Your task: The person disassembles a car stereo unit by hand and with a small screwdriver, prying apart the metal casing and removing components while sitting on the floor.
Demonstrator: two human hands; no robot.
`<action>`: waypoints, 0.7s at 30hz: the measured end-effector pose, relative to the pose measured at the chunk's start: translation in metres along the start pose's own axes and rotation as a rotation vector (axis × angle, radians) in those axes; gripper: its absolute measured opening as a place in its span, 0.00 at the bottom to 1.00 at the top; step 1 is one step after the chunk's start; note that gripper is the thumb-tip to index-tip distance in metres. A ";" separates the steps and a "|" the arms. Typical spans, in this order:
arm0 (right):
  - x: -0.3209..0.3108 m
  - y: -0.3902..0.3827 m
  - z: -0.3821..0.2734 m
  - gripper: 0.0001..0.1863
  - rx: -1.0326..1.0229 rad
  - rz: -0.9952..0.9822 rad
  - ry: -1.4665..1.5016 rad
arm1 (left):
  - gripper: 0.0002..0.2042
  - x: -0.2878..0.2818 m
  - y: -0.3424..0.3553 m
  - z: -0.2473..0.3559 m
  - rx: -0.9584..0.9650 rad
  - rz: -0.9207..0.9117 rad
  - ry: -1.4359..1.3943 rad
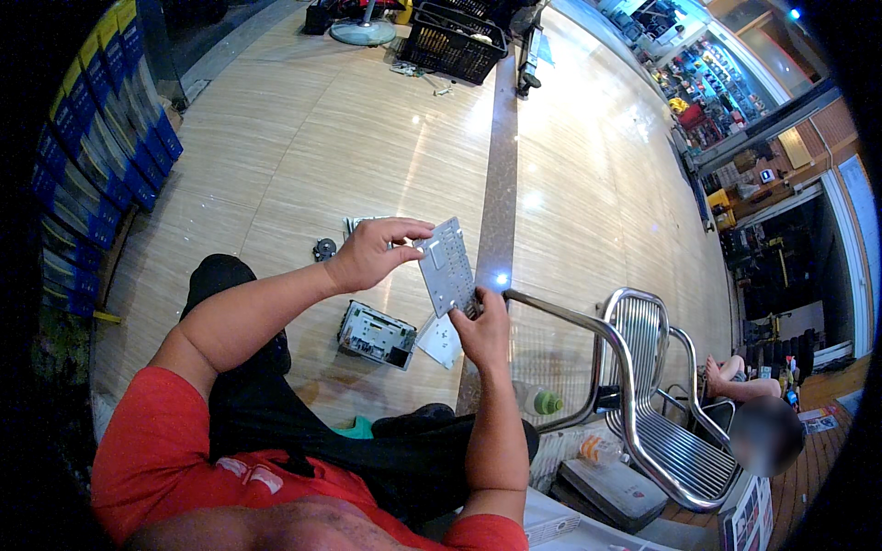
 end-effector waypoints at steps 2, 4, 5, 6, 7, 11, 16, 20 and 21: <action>0.001 -0.001 0.000 0.27 -0.008 0.008 -0.003 | 0.16 -0.001 0.000 0.000 -0.003 0.001 -0.002; 0.001 -0.002 -0.002 0.27 -0.022 0.018 -0.016 | 0.16 -0.001 -0.001 -0.002 -0.008 0.000 -0.003; 0.000 -0.002 -0.003 0.27 -0.035 0.031 -0.031 | 0.16 -0.001 -0.001 -0.003 0.037 -0.007 0.061; 0.001 -0.002 -0.002 0.27 -0.031 0.034 -0.031 | 0.16 -0.001 -0.001 -0.003 0.081 -0.013 0.125; 0.003 0.000 0.000 0.28 -0.036 0.018 -0.036 | 0.16 -0.001 -0.002 -0.004 0.082 -0.018 0.122; 0.004 0.001 0.002 0.28 -0.028 -0.012 -0.077 | 0.16 -0.001 -0.004 0.005 0.185 -0.019 0.317; 0.005 0.001 0.002 0.28 -0.058 0.011 -0.095 | 0.16 0.000 -0.005 0.000 0.223 -0.028 0.411; 0.004 0.000 -0.001 0.28 -0.054 0.021 -0.101 | 0.15 0.001 -0.005 -0.002 0.296 -0.026 0.471; 0.004 0.000 -0.001 0.28 -0.050 0.024 -0.101 | 0.14 0.001 -0.005 -0.002 0.338 -0.014 0.491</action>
Point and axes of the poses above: each hand's wrist, its own y-axis towards the middle knuckle, its own x-axis out of the palm, z = x × y, the point moved 2 cm from there along y, towards the middle knuckle, and after that the axes turned 13 degrees about x, right-handed, at the moved point
